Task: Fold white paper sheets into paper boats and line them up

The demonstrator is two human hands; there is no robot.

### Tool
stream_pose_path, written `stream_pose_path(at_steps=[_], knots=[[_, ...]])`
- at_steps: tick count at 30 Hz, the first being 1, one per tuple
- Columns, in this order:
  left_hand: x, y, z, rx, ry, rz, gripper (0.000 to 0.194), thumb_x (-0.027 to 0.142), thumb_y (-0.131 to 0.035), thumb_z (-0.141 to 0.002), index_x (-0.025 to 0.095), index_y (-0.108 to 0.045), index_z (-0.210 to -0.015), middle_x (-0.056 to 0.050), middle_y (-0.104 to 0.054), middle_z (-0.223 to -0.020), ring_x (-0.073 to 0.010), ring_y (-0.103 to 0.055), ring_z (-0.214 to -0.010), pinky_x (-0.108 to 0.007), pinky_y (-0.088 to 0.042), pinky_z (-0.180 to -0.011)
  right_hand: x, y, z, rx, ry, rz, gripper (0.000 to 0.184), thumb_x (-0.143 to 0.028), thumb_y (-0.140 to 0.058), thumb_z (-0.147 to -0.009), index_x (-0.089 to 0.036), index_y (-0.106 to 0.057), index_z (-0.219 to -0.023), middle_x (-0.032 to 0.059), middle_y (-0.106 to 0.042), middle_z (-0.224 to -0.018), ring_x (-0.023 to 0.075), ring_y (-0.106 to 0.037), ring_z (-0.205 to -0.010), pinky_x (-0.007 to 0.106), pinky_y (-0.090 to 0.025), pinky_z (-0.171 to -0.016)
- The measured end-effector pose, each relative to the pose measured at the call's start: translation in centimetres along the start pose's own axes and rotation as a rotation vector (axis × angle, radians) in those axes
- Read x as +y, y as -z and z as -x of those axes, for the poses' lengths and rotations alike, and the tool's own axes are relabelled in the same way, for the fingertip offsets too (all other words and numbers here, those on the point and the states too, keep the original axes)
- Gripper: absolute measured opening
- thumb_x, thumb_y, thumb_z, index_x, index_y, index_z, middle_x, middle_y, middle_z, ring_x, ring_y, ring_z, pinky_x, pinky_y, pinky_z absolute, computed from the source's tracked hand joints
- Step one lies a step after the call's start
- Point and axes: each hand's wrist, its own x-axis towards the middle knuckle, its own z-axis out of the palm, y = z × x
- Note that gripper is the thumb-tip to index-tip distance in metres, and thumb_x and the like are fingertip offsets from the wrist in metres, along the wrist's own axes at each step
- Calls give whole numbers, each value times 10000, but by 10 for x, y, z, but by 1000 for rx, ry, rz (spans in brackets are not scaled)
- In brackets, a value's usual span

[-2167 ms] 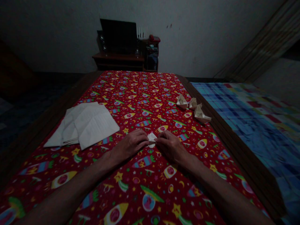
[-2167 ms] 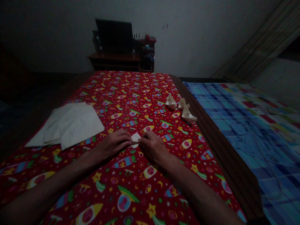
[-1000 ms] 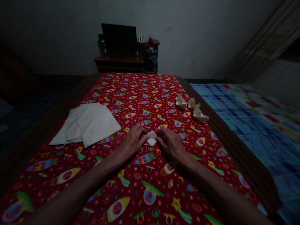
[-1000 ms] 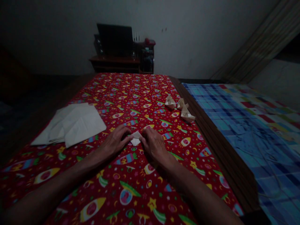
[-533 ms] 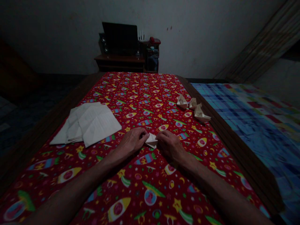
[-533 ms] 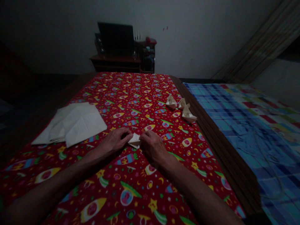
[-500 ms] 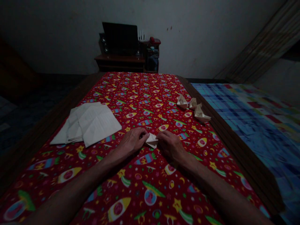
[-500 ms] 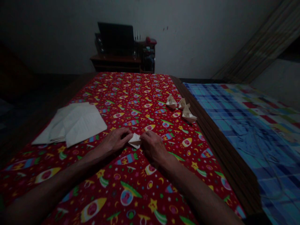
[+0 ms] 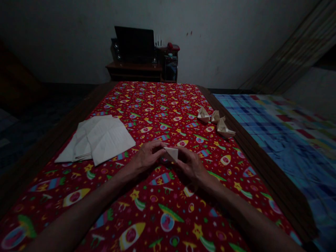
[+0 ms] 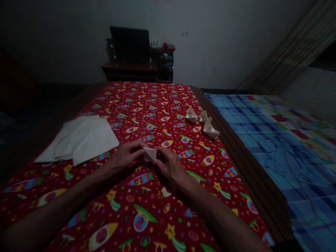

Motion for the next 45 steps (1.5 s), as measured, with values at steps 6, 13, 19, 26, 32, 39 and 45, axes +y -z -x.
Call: stream_pose_path(at_steps=[6,13,19,26,32,39,45], knots=[[8,17,-2,-206,224,-123,191,327,-528,-769,160,-614,-806,37,-564,-577,-111,-515,-534,-193,-364,-483,-2,1,2,67,310,265,423,-179,-506,-871,-194,-407,-1282,116,-581,-1126,197,-553,-1000,339,-479,-826],[-5,5,2,-171,53,-316,199,279,-502,-848,191,-601,-997,5,-620,-799,-140,-573,-735,-242,-433,-669,4,-6,4,-58,438,581,147,-177,-448,-911,-175,-595,-919,85,-609,-935,171,-524,-831,284,-440,-694],[-7,4,19,-123,-237,-352,131,236,-470,-903,180,-588,-916,-44,-578,-965,-157,-546,-915,-279,-445,-822,-6,-1,3,-202,437,705,140,-155,-469,-897,-141,-604,-934,86,-587,-861,174,-472,-773,287,-408,-671],[-4,11,30,-290,-317,-379,144,247,-516,-894,167,-583,-992,-52,-596,-985,-164,-532,-961,-283,-442,-854,-12,0,3,-277,416,754,139,-141,-494,-876,-133,-602,-963,89,-580,-885,182,-453,-777,298,-391,-685],[-13,9,29,-205,-334,-384,124,206,-473,-912,153,-584,-932,-54,-599,-927,-156,-538,-907,-278,-447,-805,-3,-5,4,-179,344,626,148,-140,-459,-889,-151,-602,-850,74,-584,-833,168,-472,-757,274,-382,-656],[-14,3,27,-12,-179,-473,174,219,-521,-886,155,-586,-738,-28,-538,-794,-159,-506,-788,-283,-437,-711,-5,-12,0,-104,83,472,184,-205,-457,-907,-162,-567,-764,39,-536,-756,133,-462,-674,241,-345,-595],[-7,-3,22,-21,-61,-576,169,182,-497,-884,156,-545,-725,-38,-507,-812,-182,-489,-804,-319,-423,-731,-6,-12,-5,-136,65,559,133,-208,-450,-900,-171,-513,-789,36,-521,-779,135,-436,-673,249,-303,-597]])
